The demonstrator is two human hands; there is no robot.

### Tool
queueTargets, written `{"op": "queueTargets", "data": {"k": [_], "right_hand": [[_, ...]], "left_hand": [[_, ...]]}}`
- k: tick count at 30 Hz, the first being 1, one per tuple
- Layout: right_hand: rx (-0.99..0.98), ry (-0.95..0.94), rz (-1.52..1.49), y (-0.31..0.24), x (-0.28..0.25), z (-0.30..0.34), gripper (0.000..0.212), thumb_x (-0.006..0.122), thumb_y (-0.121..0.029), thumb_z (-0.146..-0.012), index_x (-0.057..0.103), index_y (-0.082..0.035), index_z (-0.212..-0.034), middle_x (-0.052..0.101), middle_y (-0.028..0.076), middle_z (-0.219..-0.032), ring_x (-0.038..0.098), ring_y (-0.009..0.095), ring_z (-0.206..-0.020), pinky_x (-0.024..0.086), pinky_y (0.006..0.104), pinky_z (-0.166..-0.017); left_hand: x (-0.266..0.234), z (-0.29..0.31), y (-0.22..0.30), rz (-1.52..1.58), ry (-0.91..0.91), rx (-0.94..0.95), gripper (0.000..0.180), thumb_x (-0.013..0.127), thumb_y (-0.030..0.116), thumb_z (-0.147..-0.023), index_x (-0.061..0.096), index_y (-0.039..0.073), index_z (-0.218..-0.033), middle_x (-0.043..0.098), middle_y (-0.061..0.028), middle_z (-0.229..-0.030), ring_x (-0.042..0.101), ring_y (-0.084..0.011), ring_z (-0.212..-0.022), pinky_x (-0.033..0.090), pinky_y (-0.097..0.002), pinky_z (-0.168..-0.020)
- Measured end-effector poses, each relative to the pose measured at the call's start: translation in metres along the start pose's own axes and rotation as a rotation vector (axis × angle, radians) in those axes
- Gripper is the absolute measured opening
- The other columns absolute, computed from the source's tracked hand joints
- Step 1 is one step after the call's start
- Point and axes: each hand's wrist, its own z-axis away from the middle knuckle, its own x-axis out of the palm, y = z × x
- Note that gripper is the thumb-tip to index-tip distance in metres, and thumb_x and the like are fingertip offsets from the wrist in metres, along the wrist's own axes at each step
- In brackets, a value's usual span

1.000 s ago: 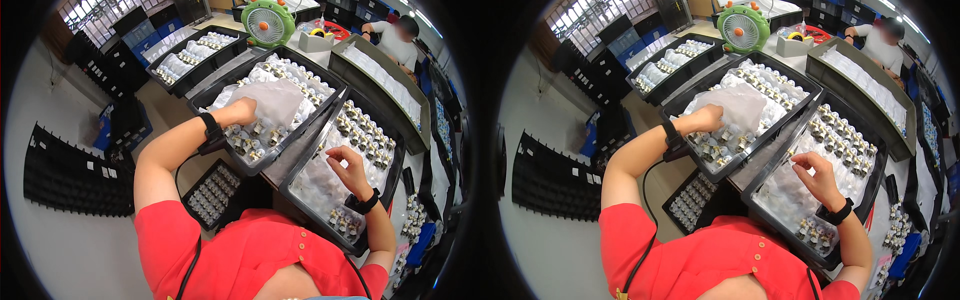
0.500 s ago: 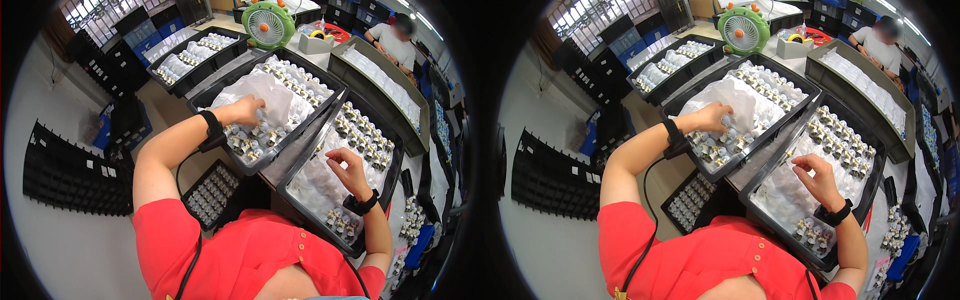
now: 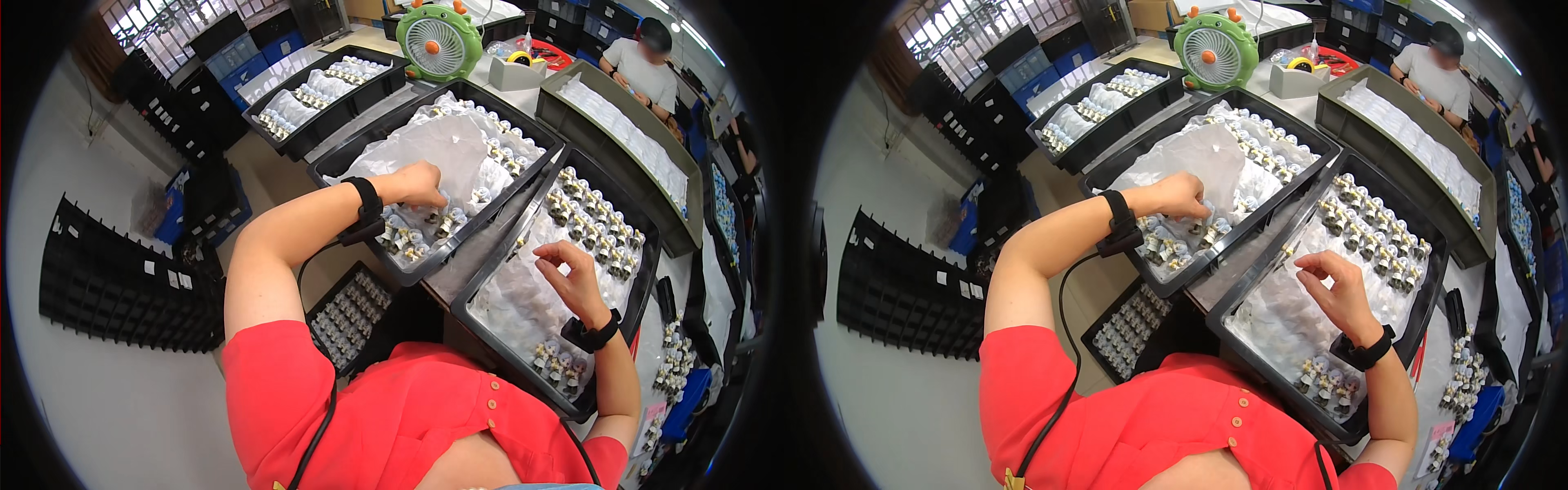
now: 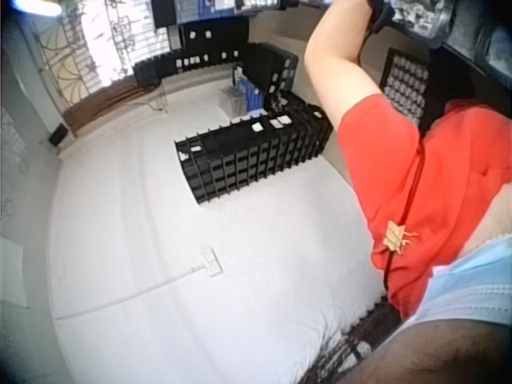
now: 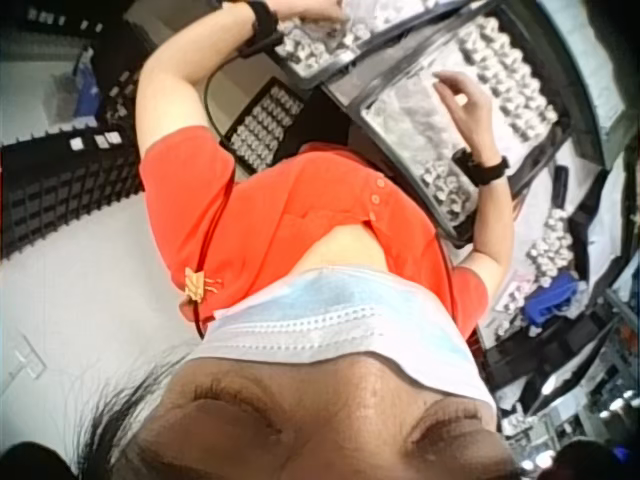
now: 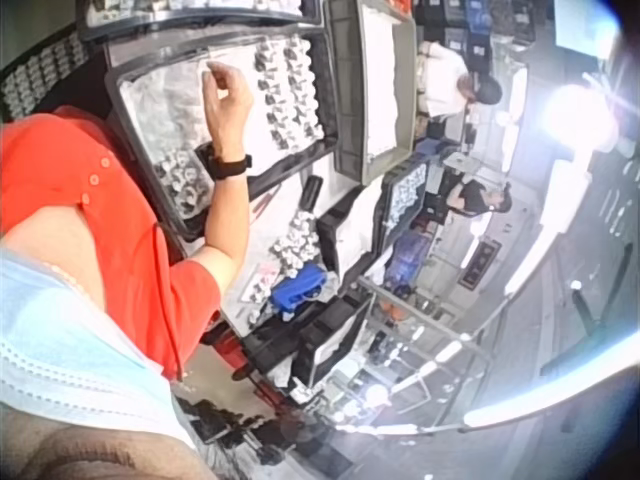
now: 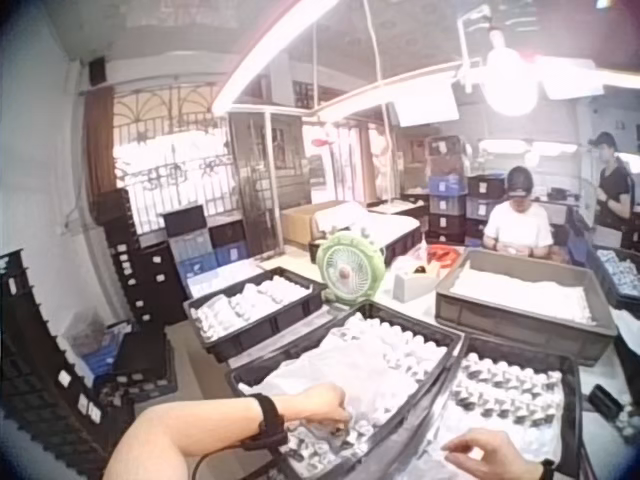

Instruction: The person assembles small figurines by hand, picking up individual units from a tray, attaching a head piece to a body, and placing the completed unit into a separate tray. The process is repetitive and involves handling multiple identical items one by one.

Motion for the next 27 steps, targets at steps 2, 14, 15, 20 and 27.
{"op": "queueTargets", "data": {"k": [2,14,15,20,27], "right_hand": [[-0.003,0.001,0.000,0.000,-0.001,0.000,0.016,0.066,-0.001,-0.079,0.066,-0.002,-0.095,0.063,0.006,-0.078,0.060,0.014,-0.070,0.047,0.0258,-0.066],[0.027,-0.039,0.005,0.002,-0.002,0.001,0.016,0.067,-0.003,-0.079,0.066,-0.003,-0.095,0.065,0.007,-0.080,0.062,0.014,-0.071,0.048,0.0257,-0.067],[0.029,-0.044,-0.004,0.003,-0.001,0.000,0.016,0.067,-0.003,-0.079,0.066,-0.003,-0.095,0.065,0.007,-0.080,0.062,0.014,-0.072,0.048,0.0257,-0.067],[0.033,-0.042,-0.015,0.005,-0.001,0.002,0.016,0.068,-0.003,-0.079,0.066,-0.002,-0.095,0.065,0.007,-0.080,0.062,0.014,-0.072,0.048,0.0259,-0.066],[0.040,-0.050,-0.009,0.003,-0.002,0.001,0.016,0.068,-0.004,-0.079,0.066,-0.002,-0.094,0.064,0.007,-0.078,0.061,0.015,-0.070,0.048,0.0265,-0.065]], "left_hand": [[-0.001,0.000,0.001,0.028,-0.019,0.029,0.033,0.069,0.031,-0.075,0.064,-0.002,-0.074,0.064,-0.0122,-0.063,0.062,-0.0174,-0.045,0.048,-0.0329,-0.044],[0.003,0.002,-0.040,-0.269,0.086,0.100,0.044,0.074,0.023,-0.066,0.061,-0.002,-0.100,0.066,-0.0211,-0.088,0.065,-0.0352,-0.081,0.052,-0.0389,-0.073],[0.006,-0.002,-0.044,-0.260,0.081,0.058,0.043,0.074,0.021,-0.066,0.060,-0.002,-0.099,0.066,-0.0205,-0.087,0.066,-0.0337,-0.078,0.052,-0.0384,-0.070],[0.000,0.002,-0.030,0.093,-0.023,-0.145,0.040,0.073,0.015,-0.066,0.056,-0.003,-0.098,0.065,-0.0165,-0.079,0.067,-0.0250,-0.062,0.055,-0.0340,-0.057],[-0.002,0.010,-0.032,0.283,-0.148,-0.192,0.046,0.074,0.020,-0.072,0.052,-0.003,-0.106,0.065,-0.0140,-0.077,0.067,-0.0216,-0.058,0.056,-0.0312,-0.052]]}}
